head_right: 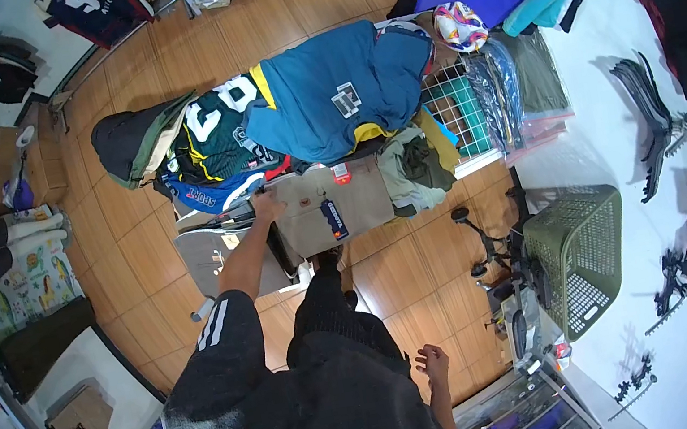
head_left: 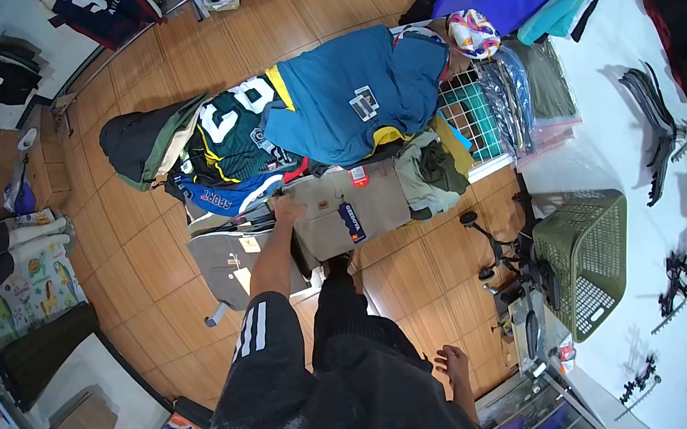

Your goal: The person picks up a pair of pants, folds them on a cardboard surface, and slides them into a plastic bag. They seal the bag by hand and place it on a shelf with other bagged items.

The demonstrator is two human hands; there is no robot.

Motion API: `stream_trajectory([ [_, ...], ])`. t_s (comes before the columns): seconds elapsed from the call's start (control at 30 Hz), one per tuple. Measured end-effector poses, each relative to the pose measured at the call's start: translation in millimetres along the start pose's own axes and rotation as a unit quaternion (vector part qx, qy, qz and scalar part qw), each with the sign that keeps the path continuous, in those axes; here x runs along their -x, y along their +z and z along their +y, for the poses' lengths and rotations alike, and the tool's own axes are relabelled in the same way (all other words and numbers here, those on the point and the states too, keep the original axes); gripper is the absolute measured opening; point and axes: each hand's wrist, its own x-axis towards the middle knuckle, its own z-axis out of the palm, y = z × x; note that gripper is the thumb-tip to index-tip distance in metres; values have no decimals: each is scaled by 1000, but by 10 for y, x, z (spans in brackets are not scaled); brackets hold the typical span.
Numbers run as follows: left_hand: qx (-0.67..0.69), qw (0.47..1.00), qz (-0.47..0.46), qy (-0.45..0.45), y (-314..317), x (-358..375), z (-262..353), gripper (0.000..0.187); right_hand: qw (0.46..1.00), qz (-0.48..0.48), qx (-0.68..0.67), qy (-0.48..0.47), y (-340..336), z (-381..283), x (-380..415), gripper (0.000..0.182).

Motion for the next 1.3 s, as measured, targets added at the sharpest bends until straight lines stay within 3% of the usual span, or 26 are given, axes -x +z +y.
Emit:
stream_trajectory([
  [0.13,90,995,-31,-23,-347,300,226,65,1000,-12,21,-17,-19,-184,-42,32],
  [0.23,197,978,44,-40,-243,486,426,52,999,-12,21,-35,-24,-301,-147,31],
  [0.33,218,971,67,-70,-105,725,650,38,998,-21,43,-50,-32,-433,-192,31],
  [0.5,372,915,153,29,197,1524,959,6,992,-52,81,-78,-123,-561,-374,31],
  [0.53,353,922,157,-13,246,1717,1084,7,991,-59,83,-90,-142,-576,-418,31],
  [0.6,330,930,159,15,229,2157,1251,17,986,-88,82,-113,-219,-556,-647,29],
  [0.67,367,904,212,57,346,2489,1344,28,979,-120,93,-136,-305,-591,-812,28],
  [0.77,374,904,205,9,243,3109,1531,35,968,-151,109,-169,-368,-742,-1008,29],
  [0.9,466,837,284,36,38,3913,1878,48,945,-212,86,-234,-535,-735,-1687,24],
  [0.93,491,826,277,12,94,4053,1915,46,938,-227,76,-252,-592,-765,-1737,23],
  [1.0,564,788,240,54,465,4143,1839,40,936,-216,93,-261,-662,-895,-1769,23],
  [1.1,544,826,139,40,386,4708,2063,32,928,-226,106,-277,-697,-1019,-1703,25],
  [1.2,536,834,119,52,84,5394,2333,13,910,-255,136,-297,-636,-1228,-1632,28],
  [1.23,587,789,149,101,37,5781,2371,13,897,-276,159,-305,-558,-1229,-1562,29],
  [1.3,557,810,146,112,-212,6308,2353,12,890,-308,143,-305,-418,-1216,-1606,31],
])
